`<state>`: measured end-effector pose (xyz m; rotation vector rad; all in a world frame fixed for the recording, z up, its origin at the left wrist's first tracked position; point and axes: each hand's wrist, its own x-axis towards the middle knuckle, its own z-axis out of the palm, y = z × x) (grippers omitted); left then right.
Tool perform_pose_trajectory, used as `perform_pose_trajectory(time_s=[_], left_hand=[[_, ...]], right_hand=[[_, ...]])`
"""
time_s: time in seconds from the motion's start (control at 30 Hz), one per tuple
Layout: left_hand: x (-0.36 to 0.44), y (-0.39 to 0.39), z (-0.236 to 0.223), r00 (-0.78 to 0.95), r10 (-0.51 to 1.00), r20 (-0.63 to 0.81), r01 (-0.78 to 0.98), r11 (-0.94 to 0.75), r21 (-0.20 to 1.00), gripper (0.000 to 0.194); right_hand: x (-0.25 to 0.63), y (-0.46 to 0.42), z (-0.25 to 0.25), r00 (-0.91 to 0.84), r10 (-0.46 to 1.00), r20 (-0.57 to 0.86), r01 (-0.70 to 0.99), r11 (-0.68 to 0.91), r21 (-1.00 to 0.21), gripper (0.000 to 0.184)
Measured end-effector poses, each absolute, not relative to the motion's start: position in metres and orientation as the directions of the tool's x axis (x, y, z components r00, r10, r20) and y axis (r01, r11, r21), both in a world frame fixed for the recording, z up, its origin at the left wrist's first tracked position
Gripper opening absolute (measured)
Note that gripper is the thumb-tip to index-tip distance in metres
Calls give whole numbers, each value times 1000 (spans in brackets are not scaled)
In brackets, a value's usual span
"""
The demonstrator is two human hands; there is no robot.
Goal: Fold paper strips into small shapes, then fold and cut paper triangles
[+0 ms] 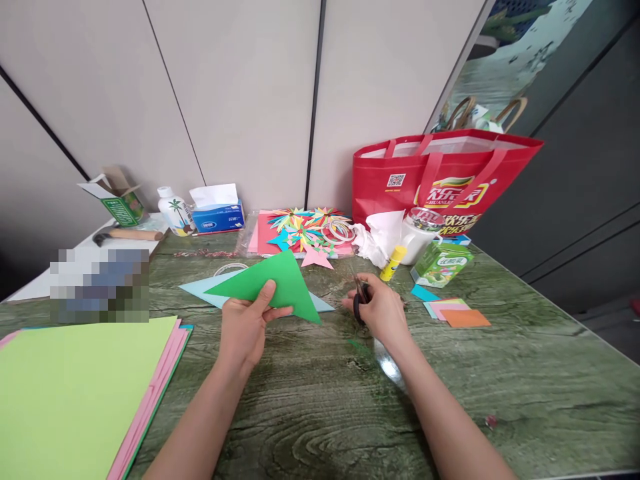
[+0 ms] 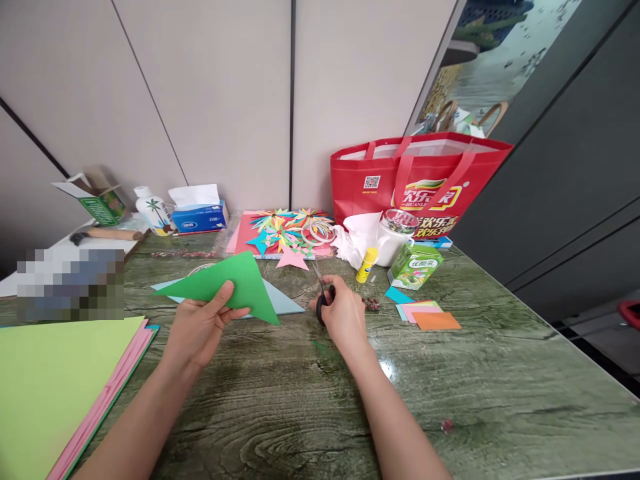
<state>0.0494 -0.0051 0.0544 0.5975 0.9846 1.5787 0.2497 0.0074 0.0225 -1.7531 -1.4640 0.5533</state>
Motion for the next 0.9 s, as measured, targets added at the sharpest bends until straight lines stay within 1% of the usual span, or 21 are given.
perform_pose_trajectory(time_s=[0.03,0.1,0.2,0.3,0.4,0.47,0.57,0.63,0.7,0.83,0.9], left_hand=[[49,-4,54,-249,960,-125,-518,-22,855,25],[47,-2,53,-288,947,-141,-492,-20,871,29],[41,2,52,-372,911,-178,-489,-30,872,33],[38,6,48,-345,915,-211,-528,-4,849,32],[38,8,46,-298,920,-256,-573,42,819,23],[40,7,45,-285,915,-284,-591,65,804,17],[42,7,46,-284,905,-318,-598,92,796,15],[44,7,47,-288,899,-330,-599,100,794,16],[44,7,47,-284,898,-337,-601,108,792,17],[42,9,47,-270,907,-325,-625,92,775,21],[40,11,48,-305,895,-325,-656,50,753,23]], right_hand=[[255,10,20,256,956,145,729,-92,-678,33],[261,13,16,239,962,135,832,-131,-538,31],[262,14,14,182,980,77,905,-136,-403,38],[260,13,16,114,993,33,961,-102,-257,44],[262,13,18,45,999,19,988,-42,-149,45],[262,13,20,4,1000,14,992,-2,-123,46],[260,12,24,14,1000,-11,997,-15,-74,46],[258,13,28,26,999,-24,999,-27,-28,41],[259,17,31,-13,999,-34,1000,13,-9,35],[271,29,37,-107,994,-28,993,105,-61,26],[277,31,40,-154,988,9,982,154,-110,29]])
